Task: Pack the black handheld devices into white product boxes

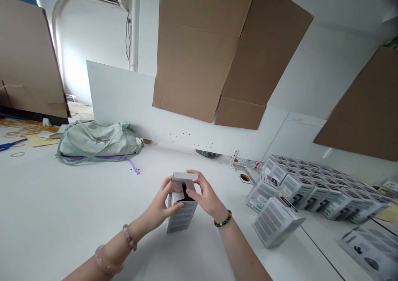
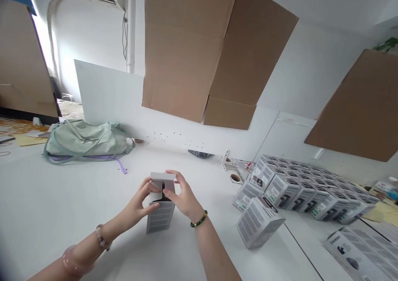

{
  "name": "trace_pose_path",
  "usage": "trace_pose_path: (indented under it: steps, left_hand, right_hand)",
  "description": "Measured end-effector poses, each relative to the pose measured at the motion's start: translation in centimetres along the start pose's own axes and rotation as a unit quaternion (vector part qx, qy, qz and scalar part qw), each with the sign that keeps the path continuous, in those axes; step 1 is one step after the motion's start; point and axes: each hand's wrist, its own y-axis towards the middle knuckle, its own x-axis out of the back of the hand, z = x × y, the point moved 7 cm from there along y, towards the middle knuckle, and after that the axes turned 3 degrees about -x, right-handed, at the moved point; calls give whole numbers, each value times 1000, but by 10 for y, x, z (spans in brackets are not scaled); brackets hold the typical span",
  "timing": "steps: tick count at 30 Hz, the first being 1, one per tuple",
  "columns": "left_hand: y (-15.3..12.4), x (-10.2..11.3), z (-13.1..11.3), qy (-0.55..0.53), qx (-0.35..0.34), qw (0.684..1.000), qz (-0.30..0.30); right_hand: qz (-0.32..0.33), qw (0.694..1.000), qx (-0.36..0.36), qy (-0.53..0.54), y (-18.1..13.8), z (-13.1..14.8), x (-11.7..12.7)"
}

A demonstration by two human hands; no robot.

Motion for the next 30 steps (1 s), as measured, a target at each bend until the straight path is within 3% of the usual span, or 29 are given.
trace_pose_path:
  steps: [4, 7, 14, 19, 23, 26, 30]
  left_hand:
    - [-2, -2, 0, -64, -28, 997, -19]
    - [-5, -3, 1, -99, -54, 993, -41]
    - [-3, -5, 5, -31, -47, 998, -5]
    - [-4, -3, 7, -29, -50, 998, -10]
    - [-5, -1, 15, -38, -40, 998, -33]
    - [-2, -5, 12, -43, -40, 998, -21]
    - [-1, 5, -6, 20, 2, 999, 49]
  right_hand:
    - [-36, 996, 86, 9, -8, 18, 5]
    - [-53, 990, 121, -47, -13, 22, 1]
    - [-20, 988, 125, -87, -18, 19, 1]
    - [38, 982, 117, -143, -16, 17, 2]
    - [43, 973, 108, -199, -24, 3, -8]
    - [18, 973, 96, -207, -32, -3, -14]
    - [-98, 947, 96, -290, -45, 3, 6]
